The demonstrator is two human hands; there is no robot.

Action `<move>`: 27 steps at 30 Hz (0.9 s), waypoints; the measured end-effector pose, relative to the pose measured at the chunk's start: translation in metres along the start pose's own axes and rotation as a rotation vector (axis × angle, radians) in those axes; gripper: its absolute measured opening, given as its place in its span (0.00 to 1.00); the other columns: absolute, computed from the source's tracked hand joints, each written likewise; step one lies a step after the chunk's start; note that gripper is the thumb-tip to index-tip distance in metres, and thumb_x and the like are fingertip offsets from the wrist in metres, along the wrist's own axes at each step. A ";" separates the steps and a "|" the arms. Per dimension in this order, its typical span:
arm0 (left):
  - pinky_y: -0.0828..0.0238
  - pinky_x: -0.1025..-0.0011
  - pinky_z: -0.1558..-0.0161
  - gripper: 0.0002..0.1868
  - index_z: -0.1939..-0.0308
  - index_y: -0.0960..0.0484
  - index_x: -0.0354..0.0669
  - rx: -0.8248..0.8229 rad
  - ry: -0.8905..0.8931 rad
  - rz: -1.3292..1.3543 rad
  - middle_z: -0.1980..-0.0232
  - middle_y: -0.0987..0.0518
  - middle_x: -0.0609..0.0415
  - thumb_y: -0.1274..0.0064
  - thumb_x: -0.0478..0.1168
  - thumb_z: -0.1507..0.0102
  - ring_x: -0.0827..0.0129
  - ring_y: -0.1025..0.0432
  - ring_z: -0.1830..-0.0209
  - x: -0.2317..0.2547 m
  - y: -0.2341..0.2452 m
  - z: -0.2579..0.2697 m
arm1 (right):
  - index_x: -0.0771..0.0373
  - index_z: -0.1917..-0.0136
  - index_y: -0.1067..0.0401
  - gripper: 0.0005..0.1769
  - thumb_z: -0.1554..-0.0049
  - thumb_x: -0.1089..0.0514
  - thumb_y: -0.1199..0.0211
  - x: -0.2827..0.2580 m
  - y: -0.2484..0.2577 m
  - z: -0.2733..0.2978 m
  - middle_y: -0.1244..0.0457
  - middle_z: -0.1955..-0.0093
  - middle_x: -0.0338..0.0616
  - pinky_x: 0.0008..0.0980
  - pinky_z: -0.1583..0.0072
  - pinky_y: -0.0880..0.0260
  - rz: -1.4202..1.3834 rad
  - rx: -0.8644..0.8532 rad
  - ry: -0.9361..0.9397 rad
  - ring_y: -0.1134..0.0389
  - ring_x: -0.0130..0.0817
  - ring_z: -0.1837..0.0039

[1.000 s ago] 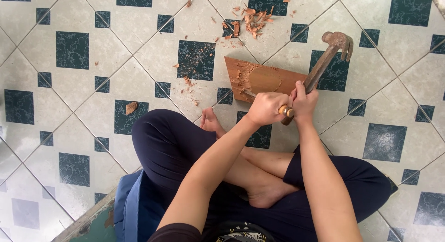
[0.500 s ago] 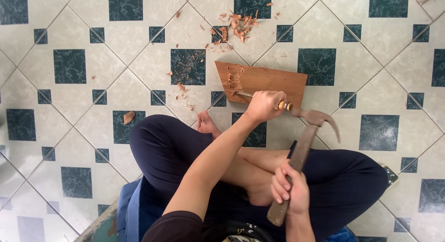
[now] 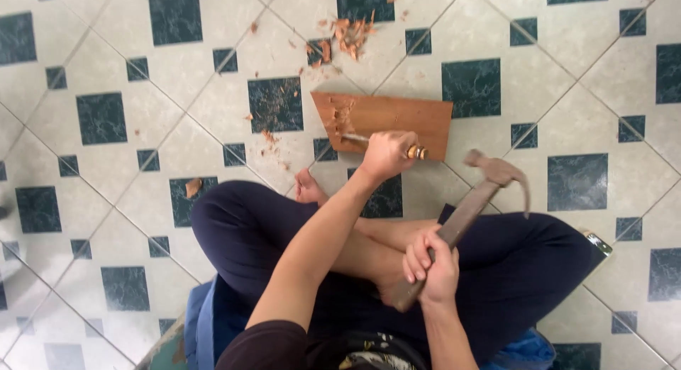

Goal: Carving a wooden block using a hammer and chisel while sitting on the floor.

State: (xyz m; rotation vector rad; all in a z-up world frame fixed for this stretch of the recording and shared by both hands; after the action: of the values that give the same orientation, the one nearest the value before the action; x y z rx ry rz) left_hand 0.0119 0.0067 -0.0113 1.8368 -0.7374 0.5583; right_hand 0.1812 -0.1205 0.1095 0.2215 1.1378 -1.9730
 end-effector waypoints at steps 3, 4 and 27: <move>0.38 0.66 0.74 0.10 0.74 0.27 0.47 -0.007 -0.022 -0.025 0.76 0.24 0.61 0.39 0.37 0.50 0.64 0.30 0.79 0.000 -0.002 0.004 | 0.58 0.61 0.39 0.10 0.36 0.60 0.53 0.015 -0.002 -0.002 0.52 0.76 0.32 0.25 0.78 0.54 -0.043 0.000 -0.141 0.55 0.21 0.78; 0.38 0.66 0.74 0.10 0.74 0.27 0.47 -0.006 -0.020 -0.026 0.76 0.24 0.61 0.39 0.37 0.50 0.64 0.30 0.79 0.000 -0.001 0.003 | 0.58 0.61 0.39 0.10 0.36 0.60 0.53 0.008 0.004 -0.004 0.52 0.76 0.32 0.25 0.78 0.54 -0.041 -0.001 -0.144 0.55 0.21 0.78; 0.33 0.72 0.77 0.11 0.77 0.30 0.59 0.048 0.083 -0.039 0.83 0.31 0.65 0.43 0.48 0.45 0.66 0.29 0.81 -0.024 -0.020 0.009 | 0.56 0.62 0.44 0.12 0.35 0.61 0.52 -0.032 0.034 -0.054 0.58 0.77 0.31 0.27 0.81 0.47 0.208 -0.057 0.142 0.55 0.22 0.82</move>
State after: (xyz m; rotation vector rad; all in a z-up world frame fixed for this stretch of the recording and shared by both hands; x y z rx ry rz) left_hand 0.0094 0.0095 -0.0433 1.8572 -0.6366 0.6277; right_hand 0.2145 -0.0685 0.0734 0.4376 1.2084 -1.7616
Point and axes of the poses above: each hand's wrist, its own z-axis away from the middle knuckle, its own y-axis out of the back of the hand, x = y × z, the point moved 1 cm from there along -z, towards the middle knuckle
